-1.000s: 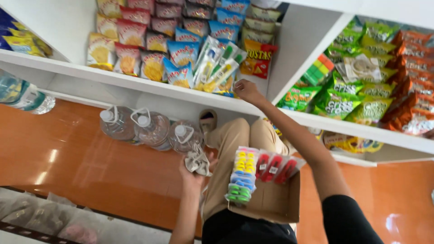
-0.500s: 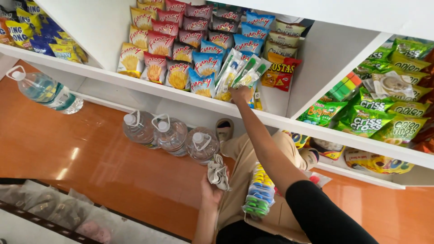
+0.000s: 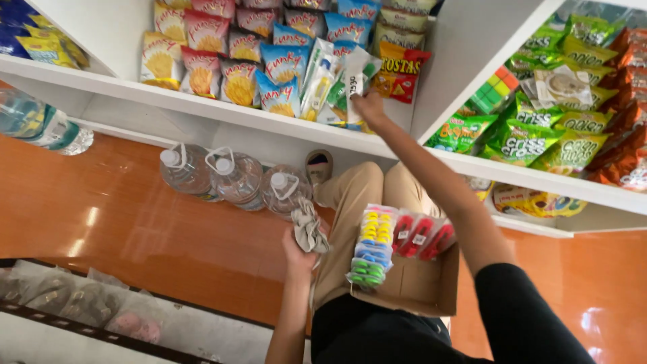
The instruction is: The person sits on the floor in a store aisle and organizes small snack packets into a cardboard box. They pick up various colorful packets from a shelf, wipe them with a cloth, and place them into the box.
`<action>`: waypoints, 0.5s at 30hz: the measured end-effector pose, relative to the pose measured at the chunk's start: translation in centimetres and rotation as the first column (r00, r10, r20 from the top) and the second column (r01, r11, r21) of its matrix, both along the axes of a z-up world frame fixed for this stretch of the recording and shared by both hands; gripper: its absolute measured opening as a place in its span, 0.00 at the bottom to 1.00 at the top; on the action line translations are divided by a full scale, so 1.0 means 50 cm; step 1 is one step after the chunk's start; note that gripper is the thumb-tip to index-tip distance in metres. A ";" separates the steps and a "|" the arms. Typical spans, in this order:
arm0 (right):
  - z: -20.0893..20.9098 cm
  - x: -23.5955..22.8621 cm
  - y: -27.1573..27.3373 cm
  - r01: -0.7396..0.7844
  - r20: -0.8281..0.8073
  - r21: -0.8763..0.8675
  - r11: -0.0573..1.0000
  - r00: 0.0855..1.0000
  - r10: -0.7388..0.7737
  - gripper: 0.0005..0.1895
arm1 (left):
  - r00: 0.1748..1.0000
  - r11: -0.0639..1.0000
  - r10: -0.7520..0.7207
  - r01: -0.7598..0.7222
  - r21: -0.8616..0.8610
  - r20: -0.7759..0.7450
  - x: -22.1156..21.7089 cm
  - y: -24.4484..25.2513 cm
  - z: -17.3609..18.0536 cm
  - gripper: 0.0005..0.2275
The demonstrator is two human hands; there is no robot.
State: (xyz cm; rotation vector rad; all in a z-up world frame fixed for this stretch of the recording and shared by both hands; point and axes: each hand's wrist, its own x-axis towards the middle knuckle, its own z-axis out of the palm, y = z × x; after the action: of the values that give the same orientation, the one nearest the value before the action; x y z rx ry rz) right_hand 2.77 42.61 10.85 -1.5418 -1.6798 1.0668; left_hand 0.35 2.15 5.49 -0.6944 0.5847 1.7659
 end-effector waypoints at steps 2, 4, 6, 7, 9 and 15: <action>0.034 0.093 -0.014 -0.101 -0.146 -0.067 0.993 0.985 0.090 0.21 | 0.997 0.998 -0.057 0.057 0.012 -0.046 -0.021 0.027 0.042 0.17; 0.106 0.181 -0.061 -0.213 -0.294 -0.110 0.971 0.940 0.173 0.20 | 0.990 0.994 -0.107 0.110 0.028 -0.090 -0.028 0.063 0.086 0.20; 0.210 0.261 -0.154 -0.331 -0.418 -0.263 0.906 0.886 0.202 0.35 | 0.959 0.981 -0.174 0.188 0.043 -0.223 -0.026 0.094 0.128 0.22; 0.248 0.301 -0.200 -0.329 -0.417 -0.270 0.905 0.887 0.198 0.35 | 0.959 0.981 -0.177 0.190 0.037 -0.220 0.014 0.105 0.217 0.22; 0.322 0.378 -0.293 -0.458 -0.295 -0.213 0.863 0.872 0.390 0.33 | 0.790 0.999 -0.011 -0.015 -0.038 -0.613 0.092 0.128 0.392 0.33; 0.319 0.464 -0.529 -0.293 0.023 -0.234 0.927 0.952 0.306 0.16 | -0.544 0.982 0.038 0.174 -0.069 -0.838 0.225 0.153 0.368 0.11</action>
State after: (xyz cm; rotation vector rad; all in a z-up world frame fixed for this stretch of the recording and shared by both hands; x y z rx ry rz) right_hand 25.99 16.16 26.81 -1.4966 -1.9347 1.4280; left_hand 11.60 9.80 23.87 1.6555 1.6748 1.7144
